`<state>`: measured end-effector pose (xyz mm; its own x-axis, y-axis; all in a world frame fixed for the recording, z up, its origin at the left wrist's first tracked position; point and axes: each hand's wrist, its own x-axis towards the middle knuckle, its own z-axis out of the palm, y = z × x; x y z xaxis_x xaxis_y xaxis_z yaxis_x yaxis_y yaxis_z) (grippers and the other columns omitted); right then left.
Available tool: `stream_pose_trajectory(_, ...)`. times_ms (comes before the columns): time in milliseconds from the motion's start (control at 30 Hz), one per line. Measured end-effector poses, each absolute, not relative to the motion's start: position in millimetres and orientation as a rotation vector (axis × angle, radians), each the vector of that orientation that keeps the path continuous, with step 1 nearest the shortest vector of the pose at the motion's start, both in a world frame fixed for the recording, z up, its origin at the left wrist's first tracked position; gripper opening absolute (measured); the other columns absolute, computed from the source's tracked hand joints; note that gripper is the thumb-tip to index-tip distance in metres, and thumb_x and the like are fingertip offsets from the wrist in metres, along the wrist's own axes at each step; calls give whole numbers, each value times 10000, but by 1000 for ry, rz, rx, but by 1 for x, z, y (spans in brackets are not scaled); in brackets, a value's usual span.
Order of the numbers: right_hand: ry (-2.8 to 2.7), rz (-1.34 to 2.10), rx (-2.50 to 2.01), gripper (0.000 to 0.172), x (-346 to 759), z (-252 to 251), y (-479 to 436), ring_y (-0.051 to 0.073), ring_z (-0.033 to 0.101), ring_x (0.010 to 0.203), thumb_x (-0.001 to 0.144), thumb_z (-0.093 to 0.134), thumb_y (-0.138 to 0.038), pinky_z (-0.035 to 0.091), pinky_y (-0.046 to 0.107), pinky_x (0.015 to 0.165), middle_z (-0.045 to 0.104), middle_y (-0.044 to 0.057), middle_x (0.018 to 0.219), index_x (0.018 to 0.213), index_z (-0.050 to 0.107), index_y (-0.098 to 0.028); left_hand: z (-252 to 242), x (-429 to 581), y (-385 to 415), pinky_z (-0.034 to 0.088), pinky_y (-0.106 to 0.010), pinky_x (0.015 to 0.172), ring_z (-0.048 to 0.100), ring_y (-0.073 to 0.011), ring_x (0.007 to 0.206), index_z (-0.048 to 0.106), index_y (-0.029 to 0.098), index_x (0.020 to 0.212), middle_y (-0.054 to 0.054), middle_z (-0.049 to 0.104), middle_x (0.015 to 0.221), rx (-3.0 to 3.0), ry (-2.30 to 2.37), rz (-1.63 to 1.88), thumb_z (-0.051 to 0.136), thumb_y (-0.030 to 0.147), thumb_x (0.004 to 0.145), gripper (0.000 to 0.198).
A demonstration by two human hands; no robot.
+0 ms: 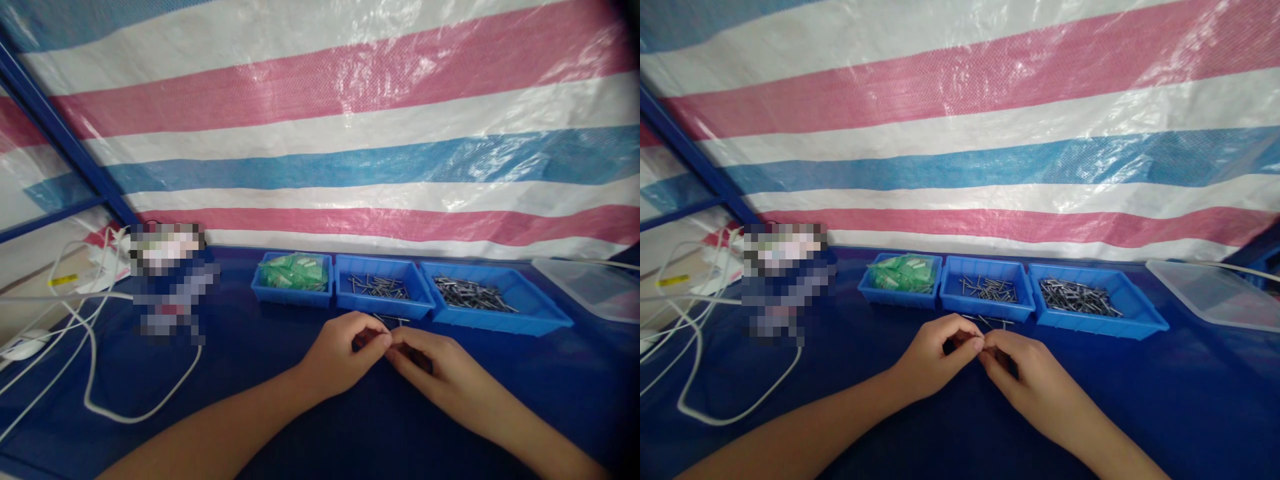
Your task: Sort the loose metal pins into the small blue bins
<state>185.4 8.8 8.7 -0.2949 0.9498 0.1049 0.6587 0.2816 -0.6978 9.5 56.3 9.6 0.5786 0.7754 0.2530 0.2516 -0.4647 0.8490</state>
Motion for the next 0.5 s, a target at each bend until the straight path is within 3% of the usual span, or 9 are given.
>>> stream_pose_trajectory(500,-2063,697,-1408,259,188,6,11,135,540,660,945,405,-332,421,251,608,573,6,732,776,558,-209,8,9,57,469,-219,741,615,-136,791,678,160,943,-41,684,905,2053,782,836,541,228,880,166)
